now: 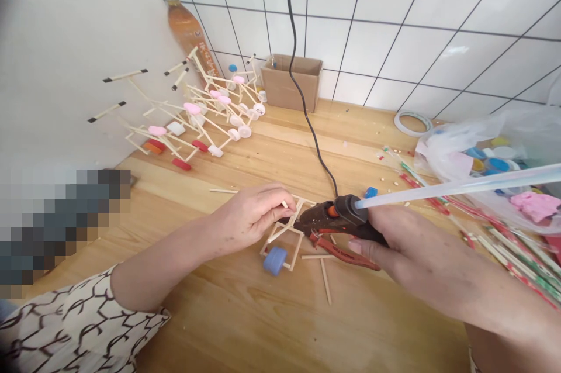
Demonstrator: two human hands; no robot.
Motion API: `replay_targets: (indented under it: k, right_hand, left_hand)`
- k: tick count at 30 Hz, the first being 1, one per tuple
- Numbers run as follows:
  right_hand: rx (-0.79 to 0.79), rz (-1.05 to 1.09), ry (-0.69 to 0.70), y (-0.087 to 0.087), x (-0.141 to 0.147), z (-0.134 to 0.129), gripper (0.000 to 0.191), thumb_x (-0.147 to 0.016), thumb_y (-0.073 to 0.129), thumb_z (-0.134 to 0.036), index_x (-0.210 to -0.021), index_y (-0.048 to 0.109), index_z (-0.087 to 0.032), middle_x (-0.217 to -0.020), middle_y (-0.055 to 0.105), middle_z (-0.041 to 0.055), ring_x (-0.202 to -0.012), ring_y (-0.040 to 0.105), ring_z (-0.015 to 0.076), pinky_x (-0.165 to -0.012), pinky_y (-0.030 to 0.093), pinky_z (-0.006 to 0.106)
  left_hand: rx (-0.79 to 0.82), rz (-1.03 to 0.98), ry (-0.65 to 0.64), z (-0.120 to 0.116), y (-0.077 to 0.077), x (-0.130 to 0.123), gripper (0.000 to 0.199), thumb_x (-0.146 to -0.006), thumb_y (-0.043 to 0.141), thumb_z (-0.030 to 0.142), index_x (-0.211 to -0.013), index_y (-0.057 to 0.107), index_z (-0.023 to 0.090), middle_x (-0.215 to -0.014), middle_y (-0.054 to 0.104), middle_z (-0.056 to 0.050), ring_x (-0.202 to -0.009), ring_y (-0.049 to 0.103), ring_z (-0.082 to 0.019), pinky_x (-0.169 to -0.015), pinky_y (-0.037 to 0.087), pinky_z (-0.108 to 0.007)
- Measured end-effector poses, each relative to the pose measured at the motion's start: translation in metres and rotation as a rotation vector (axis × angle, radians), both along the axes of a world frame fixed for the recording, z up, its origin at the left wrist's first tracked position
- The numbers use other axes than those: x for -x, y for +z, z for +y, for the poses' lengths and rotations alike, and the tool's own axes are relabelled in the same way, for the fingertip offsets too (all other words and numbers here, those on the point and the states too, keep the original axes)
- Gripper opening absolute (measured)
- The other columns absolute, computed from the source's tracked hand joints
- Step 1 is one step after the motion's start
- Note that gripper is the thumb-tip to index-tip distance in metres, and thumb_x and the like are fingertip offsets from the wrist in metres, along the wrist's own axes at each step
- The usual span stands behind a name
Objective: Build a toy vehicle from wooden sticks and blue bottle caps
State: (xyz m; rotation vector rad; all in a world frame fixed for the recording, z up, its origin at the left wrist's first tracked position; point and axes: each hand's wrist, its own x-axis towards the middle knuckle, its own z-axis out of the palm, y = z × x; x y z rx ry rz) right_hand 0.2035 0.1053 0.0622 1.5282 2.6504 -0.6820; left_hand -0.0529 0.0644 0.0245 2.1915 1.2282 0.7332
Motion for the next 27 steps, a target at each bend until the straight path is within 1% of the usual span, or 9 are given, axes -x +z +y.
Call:
replay_targets:
  k: [3, 6, 9, 11, 18, 21, 24, 27]
  right_hand:
    - [0.121, -0.032, 0.072, 0.000, -0.003, -0.001, 0.035, -0.082, 0.043, -0.057, -0.081, 0.060, -0.027, -0.068, 0.063, -0.0010, -0.059, 0.056, 0.0183, -0.050, 0.046, 0.028]
    - [0.107, -0.039, 0.061, 0.000, -0.004, -0.001, 0.035, -0.082, 0.043, -0.057, -0.082, 0.060, -0.027, -0.070, 0.063, -0.0003, -0.062, 0.056, 0.0191, -0.052, 0.046, 0.029]
    - [0.059, -0.046, 0.064, 0.000, -0.004, -0.002, 0.038, -0.081, 0.042, -0.060, -0.075, 0.058, -0.026, -0.068, 0.061, 0.0004, -0.060, 0.054, 0.0193, -0.050, 0.044, 0.030]
    - [0.046, -0.056, 0.066, 0.000, -0.004, -0.002, 0.038, -0.080, 0.042, -0.061, -0.074, 0.057, -0.026, -0.067, 0.060, 0.0005, -0.059, 0.054, 0.0194, -0.050, 0.044, 0.030]
    - [0.061, -0.036, 0.051, 0.002, -0.004, -0.003, 0.037, -0.081, 0.042, -0.060, -0.074, 0.056, -0.026, -0.066, 0.060, 0.0005, -0.059, 0.054, 0.0190, -0.050, 0.044, 0.029]
    - [0.045, -0.010, 0.075, 0.002, -0.003, -0.003, 0.035, -0.082, 0.043, -0.057, -0.073, 0.055, -0.025, -0.064, 0.059, 0.0008, -0.057, 0.053, 0.0186, -0.050, 0.044, 0.028]
    - [0.040, 0.028, 0.122, 0.001, -0.003, -0.003, 0.032, -0.083, 0.044, -0.056, -0.077, 0.055, -0.026, -0.070, 0.061, 0.0008, -0.063, 0.054, 0.0193, -0.053, 0.045, 0.027]
    - [0.046, 0.032, 0.145, 0.000, -0.004, -0.003, 0.032, -0.082, 0.044, -0.056, -0.078, 0.055, -0.027, -0.071, 0.061, 0.0002, -0.063, 0.054, 0.0197, -0.053, 0.045, 0.028]
  left_hand:
    - [-0.004, 0.023, -0.016, 0.000, 0.001, 0.000, 0.019, -0.091, 0.037, 0.019, -0.083, 0.054, 0.014, -0.082, 0.059, -0.005, -0.073, 0.055, -0.013, -0.067, 0.044, -0.024]
    - [-0.022, 0.053, -0.038, 0.000, 0.002, 0.000, 0.020, -0.092, 0.036, 0.018, -0.085, 0.054, 0.014, -0.082, 0.059, -0.006, -0.075, 0.055, -0.014, -0.068, 0.044, -0.025]
    - [-0.030, 0.089, -0.054, 0.000, 0.004, 0.000, 0.021, -0.093, 0.034, 0.019, -0.086, 0.054, 0.014, -0.083, 0.059, -0.006, -0.077, 0.055, -0.015, -0.070, 0.043, -0.025]
    - [-0.029, 0.110, -0.061, 0.000, 0.006, -0.001, 0.021, -0.093, 0.034, 0.019, -0.086, 0.053, 0.014, -0.083, 0.060, -0.006, -0.078, 0.055, -0.015, -0.070, 0.043, -0.025]
    - [-0.008, 0.171, -0.097, 0.000, 0.011, -0.001, 0.025, -0.094, 0.032, 0.021, -0.086, 0.054, 0.012, -0.085, 0.060, -0.008, -0.078, 0.055, -0.016, -0.070, 0.043, -0.026]
    - [-0.017, 0.181, -0.102, 0.000, 0.011, 0.000, 0.026, -0.094, 0.030, 0.022, -0.087, 0.053, 0.013, -0.086, 0.060, -0.008, -0.080, 0.055, -0.017, -0.072, 0.043, -0.026]
    - [-0.043, 0.194, -0.095, -0.001, 0.011, 0.001, 0.027, -0.094, 0.029, 0.023, -0.087, 0.053, 0.013, -0.085, 0.060, -0.007, -0.079, 0.055, -0.017, -0.072, 0.044, -0.026]
    - [-0.064, 0.206, -0.095, -0.001, 0.010, 0.001, 0.028, -0.095, 0.028, 0.023, -0.086, 0.053, 0.013, -0.084, 0.060, -0.007, -0.078, 0.055, -0.016, -0.070, 0.044, -0.026]
